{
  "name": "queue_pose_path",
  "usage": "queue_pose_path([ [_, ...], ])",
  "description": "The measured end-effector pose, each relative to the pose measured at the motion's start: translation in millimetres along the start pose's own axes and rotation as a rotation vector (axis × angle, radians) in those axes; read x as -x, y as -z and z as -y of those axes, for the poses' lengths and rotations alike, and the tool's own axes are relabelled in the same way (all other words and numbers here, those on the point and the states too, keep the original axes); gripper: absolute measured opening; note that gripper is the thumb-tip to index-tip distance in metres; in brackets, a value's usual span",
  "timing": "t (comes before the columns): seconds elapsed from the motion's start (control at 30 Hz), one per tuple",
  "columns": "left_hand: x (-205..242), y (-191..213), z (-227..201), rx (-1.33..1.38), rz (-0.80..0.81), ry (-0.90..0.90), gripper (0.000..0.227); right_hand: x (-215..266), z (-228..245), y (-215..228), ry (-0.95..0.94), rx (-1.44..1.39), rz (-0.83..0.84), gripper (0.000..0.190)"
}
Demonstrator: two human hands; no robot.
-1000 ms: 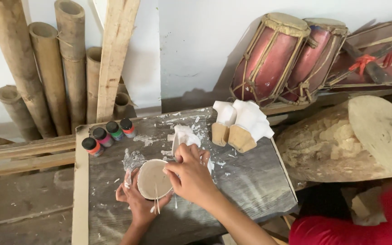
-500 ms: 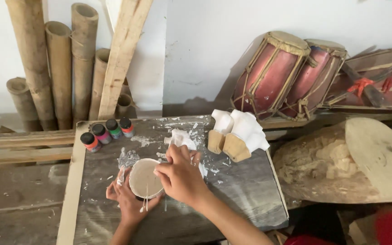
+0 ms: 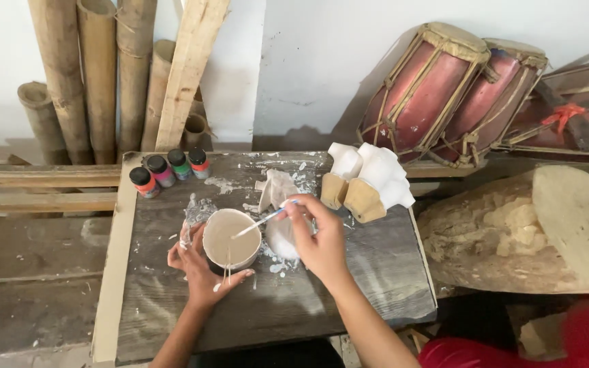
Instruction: Applying a white liquid coating to a spherical object using a stick and arranging paper components.
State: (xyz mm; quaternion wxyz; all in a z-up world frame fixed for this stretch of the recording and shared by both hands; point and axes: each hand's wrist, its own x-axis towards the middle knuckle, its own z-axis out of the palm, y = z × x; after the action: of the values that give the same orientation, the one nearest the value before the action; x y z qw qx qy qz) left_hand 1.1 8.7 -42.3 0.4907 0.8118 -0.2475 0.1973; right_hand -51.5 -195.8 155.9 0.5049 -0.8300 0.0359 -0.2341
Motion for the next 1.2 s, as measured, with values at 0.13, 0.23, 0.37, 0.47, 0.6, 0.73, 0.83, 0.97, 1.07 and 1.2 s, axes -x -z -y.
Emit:
queue_pose_path([
  [0.13, -8, 6, -9, 0.182, -0.003, 0.06, 0.157, 9, -33, 6, -0.058, -0.195, -0.228, 0.013],
  [0.23, -13, 4, -7, 0.204, -0.06, -0.002, 0.135, 16, -41, 24, -0.129, -0.288, -0.344, 0.013],
  [0.37, -8, -2, 2, 0.218, -0.12, -0.019, 0.145, 30, -64, 51, -0.166, -0.343, -0.497, 0.009],
  [0.47, 2, -2, 6, 0.239, -0.1, -0.036, 0.148, 56, -87, 65, -0.183, -0.343, -0.566, 0.006],
  [0.6, -1, -4, 12, 0.282, -0.121, -0.157, 0.148, 79, -97, 80, -0.142, -0.223, -0.594, 0.007],
  [0.73, 0, -3, 11, 0.24, -0.117, -0.196, 0.149, 107, -104, 82, -0.139, -0.146, -0.58, 0.009],
  [0.83, 1, -4, 15, 0.26, -0.122, -0.22, 0.15, 116, -104, 78, -0.095, -0.096, -0.544, 0.01],
  [0.97, 0, -6, 18, 0.262, -0.13, -0.224, 0.149, 113, -101, 68, -0.002, -0.045, -0.467, 0.015],
  [1.07, 2, -3, 15, 0.241, -0.129, -0.214, 0.147, 114, -90, 72, 0.102, 0.053, -0.446, 0.015],
  [1.2, -3, -5, 13, 0.204, -0.106, -0.164, 0.143, 109, -75, 78, 0.201, 0.138, -0.401, 0.016],
])
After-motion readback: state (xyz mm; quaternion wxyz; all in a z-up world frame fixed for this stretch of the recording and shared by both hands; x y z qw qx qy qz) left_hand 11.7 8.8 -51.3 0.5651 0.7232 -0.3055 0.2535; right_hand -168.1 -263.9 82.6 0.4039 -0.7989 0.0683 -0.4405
